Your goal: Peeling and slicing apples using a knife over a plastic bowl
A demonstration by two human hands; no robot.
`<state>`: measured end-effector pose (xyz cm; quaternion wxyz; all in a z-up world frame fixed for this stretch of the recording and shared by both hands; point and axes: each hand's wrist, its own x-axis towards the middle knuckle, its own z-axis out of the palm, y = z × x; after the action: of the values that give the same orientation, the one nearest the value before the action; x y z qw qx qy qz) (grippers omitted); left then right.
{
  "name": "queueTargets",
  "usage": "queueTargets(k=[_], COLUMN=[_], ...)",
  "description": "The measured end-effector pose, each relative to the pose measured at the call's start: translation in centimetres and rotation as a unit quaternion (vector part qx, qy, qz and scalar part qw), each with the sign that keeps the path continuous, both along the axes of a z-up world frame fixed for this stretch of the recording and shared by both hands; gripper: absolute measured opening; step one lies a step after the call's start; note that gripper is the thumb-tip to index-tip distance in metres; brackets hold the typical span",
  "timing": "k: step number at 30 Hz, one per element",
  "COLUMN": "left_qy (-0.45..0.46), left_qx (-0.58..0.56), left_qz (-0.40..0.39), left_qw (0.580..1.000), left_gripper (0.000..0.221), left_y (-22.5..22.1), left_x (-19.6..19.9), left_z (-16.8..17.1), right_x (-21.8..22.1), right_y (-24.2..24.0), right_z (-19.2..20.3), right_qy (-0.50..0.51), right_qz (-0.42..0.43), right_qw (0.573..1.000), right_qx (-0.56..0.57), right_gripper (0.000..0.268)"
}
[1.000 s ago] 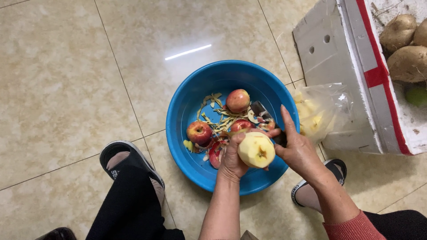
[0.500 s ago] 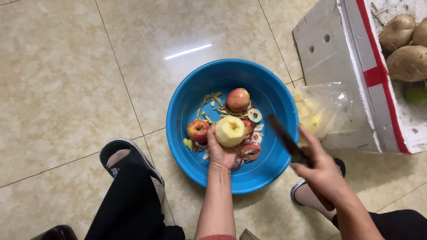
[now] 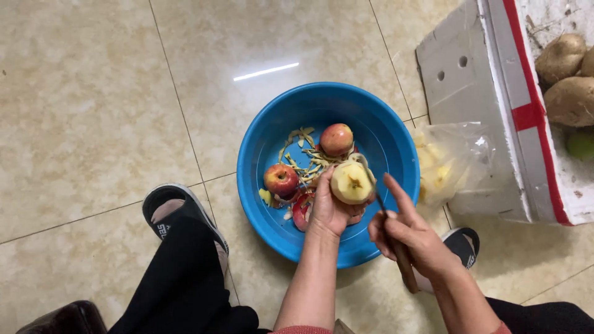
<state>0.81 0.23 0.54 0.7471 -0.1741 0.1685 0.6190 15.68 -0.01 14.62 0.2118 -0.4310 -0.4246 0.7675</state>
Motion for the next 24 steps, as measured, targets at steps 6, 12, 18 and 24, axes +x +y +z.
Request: queueTargets(k=[6,12,18,24], left_qy=[0.039,0.085,0.108,0.124], left_qx=[-0.130,-0.143,-0.149,-0.167], left_qz=[-0.048,-0.050,-0.045,-0.036], left_qw=[0.990,0.985,0.982,0.977], left_gripper=[0.062,0.059,0.058,0.055], left_y=[1.3,0.7,1.1,0.2], left_x=[-0.5,0.2,0.0,-0.6], left_z=[1.3,-0.4,0.3,3.7], right_x=[-0.2,-0.6,-0.9,-0.4], right_y=[0.9,0.8,0.5,0.6], right_z=[-4.1,-3.6,-3.5,-4.9], right_qy=[0.050,0.016,0.003,-0.032], right_qz=[0.040,0.022,0.006,0.010], right_qw=[0.994,0.996,0.998,0.995], right_qx=[0.090,0.079,0.067,0.093], right_gripper=[0.077,0.080,0.085,0.079])
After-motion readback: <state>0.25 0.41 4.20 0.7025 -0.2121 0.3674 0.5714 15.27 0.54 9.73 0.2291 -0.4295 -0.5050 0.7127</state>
